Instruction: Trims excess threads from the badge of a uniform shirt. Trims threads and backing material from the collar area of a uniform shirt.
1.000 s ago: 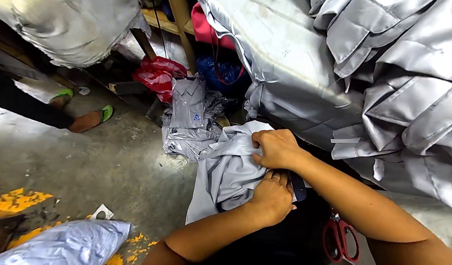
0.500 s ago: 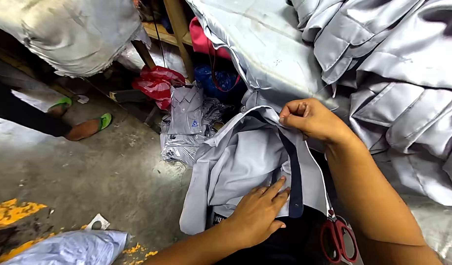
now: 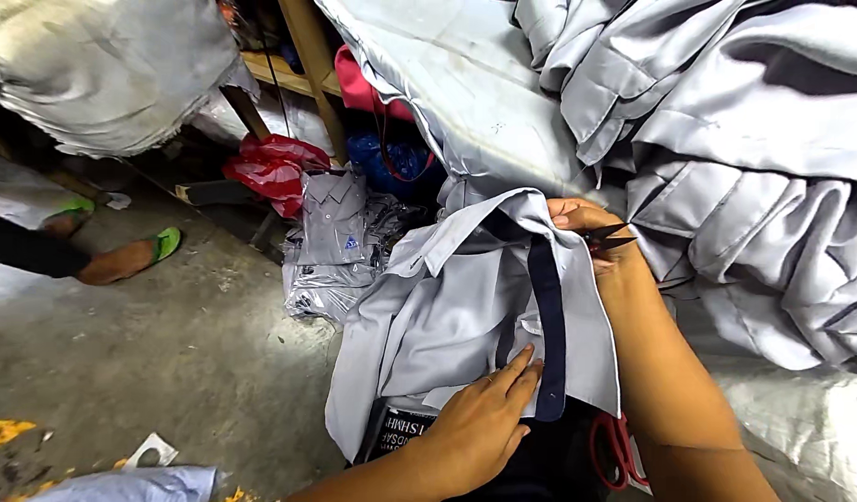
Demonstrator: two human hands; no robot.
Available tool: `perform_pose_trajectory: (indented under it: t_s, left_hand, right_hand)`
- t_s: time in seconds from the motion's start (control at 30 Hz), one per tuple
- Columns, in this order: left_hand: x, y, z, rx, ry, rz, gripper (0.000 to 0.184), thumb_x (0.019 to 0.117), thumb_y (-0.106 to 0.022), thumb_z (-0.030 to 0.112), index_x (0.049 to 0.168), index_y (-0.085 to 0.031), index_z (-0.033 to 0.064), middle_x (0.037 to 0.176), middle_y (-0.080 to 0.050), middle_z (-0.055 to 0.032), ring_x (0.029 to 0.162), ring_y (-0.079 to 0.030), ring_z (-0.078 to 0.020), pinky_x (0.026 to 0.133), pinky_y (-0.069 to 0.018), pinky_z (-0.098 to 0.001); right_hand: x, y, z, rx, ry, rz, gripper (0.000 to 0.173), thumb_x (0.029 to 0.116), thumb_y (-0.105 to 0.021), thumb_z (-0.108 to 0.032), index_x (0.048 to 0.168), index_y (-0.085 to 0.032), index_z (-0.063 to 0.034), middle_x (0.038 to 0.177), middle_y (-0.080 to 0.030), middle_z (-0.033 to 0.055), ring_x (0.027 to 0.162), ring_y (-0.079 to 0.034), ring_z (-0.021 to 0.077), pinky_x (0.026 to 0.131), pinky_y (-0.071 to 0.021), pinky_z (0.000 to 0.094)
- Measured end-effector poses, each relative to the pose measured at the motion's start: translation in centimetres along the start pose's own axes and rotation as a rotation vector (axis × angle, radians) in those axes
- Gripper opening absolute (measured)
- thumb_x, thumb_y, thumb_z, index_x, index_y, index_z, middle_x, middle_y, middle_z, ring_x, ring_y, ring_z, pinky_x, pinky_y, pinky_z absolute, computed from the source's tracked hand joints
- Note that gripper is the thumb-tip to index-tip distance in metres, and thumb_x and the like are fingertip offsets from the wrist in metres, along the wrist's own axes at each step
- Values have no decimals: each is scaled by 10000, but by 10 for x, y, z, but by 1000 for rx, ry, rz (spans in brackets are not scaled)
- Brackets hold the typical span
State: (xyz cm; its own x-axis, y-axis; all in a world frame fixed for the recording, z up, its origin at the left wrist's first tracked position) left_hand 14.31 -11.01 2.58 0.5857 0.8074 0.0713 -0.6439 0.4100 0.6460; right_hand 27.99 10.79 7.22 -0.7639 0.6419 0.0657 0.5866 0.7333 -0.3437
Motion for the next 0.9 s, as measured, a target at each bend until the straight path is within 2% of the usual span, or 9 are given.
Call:
perform_pose_trajectory:
  t_s: [0.13,0.3,0.43,0.57,0.63,0.67,0.77,0.83,0.9]
  left_hand:
    - [-1,4,4,-108,-3,-61,711,973,-675,273,1524,-384,-69,1621,-339,-224,1361,-542,-322,1059,-489,-429]
    - [6,2,9,-170,-15,-141,761,978,-674,299,1538,-336,-89,1633,-305,-239,1435,-457,-330,1134,-415,-436]
    - [3,8,8,-103,-16,-146,793,936,-728,224,1557,-323,-58,1631,-338,-198,1380,-526,-312,1091,-458,-425]
    - [-12,19,-3,23,40,-83,826,915,-746,223,1590,-317,17,1434,-597,-155,1192,-665,-328,1009,-519,-499]
    - [-19,22,-13,17,53,-27,695,958,-686,320,1539,-433,33,1234,-705,-160,983,-729,-340,811,-577,-549]
    - [-22,26,-17,-28,60,3,607,996,-622,395,1488,-518,54,1196,-723,-144,950,-734,-325,773,-574,-562]
    - [-15,46,-27,-125,74,230,496,1028,-495,538,1236,-724,150,1144,-748,-30,1012,-719,-189,825,-575,-491]
    - [-6,60,-32,-92,53,217,675,945,-524,689,1311,-672,143,1238,-711,-51,1116,-677,-224,887,-544,-514]
    - [-1,63,-36,-13,52,1,958,821,-568,809,1473,-545,108,1376,-640,-118,1229,-626,-314,954,-502,-595]
  right_hand:
    - [-2,-2,2,153,72,-72,192,929,-588,-170,963,-773,-137,851,-748,-56,775,-682,-12,708,-554,166]
    - [0,-13,10,294,82,-131,230,946,-556,-137,1025,-771,-123,900,-762,-54,815,-696,-14,751,-563,160]
    - [1,-12,12,337,87,-131,237,936,-548,-118,1013,-772,-114,888,-761,-56,794,-692,-19,740,-557,149]
    - [-1,-7,8,381,109,-131,248,938,-535,-105,1016,-770,-91,890,-763,-39,788,-694,-9,750,-558,153]
    - [-1,-5,7,410,122,-138,253,942,-526,-99,1007,-770,-84,883,-763,-33,784,-695,-7,747,-559,155]
    - [-2,-5,8,428,123,-135,251,939,-527,-96,993,-771,-80,873,-762,-29,777,-695,-6,744,-560,157]
    - [0,-8,12,474,107,-172,226,932,-539,-86,966,-762,-69,835,-747,-30,735,-677,-7,720,-551,152]
    - [4,-11,14,460,104,-207,220,942,-537,-95,956,-756,-85,837,-742,-40,741,-673,-11,717,-547,156]
    - [12,-16,11,365,101,-101,251,937,-525,-111,938,-775,-132,848,-750,-57,757,-684,-11,720,-568,174]
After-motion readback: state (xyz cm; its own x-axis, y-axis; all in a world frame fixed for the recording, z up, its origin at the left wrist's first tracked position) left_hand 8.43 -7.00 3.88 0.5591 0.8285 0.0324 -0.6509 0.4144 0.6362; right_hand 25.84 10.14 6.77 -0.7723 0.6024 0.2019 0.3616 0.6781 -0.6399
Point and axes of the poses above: each hand's wrist, its own x-axis towards the middle knuckle, its own y-axis out of the back of the hand, z = x × y, the point moved 3 cm from there along x, towards the middle knuckle
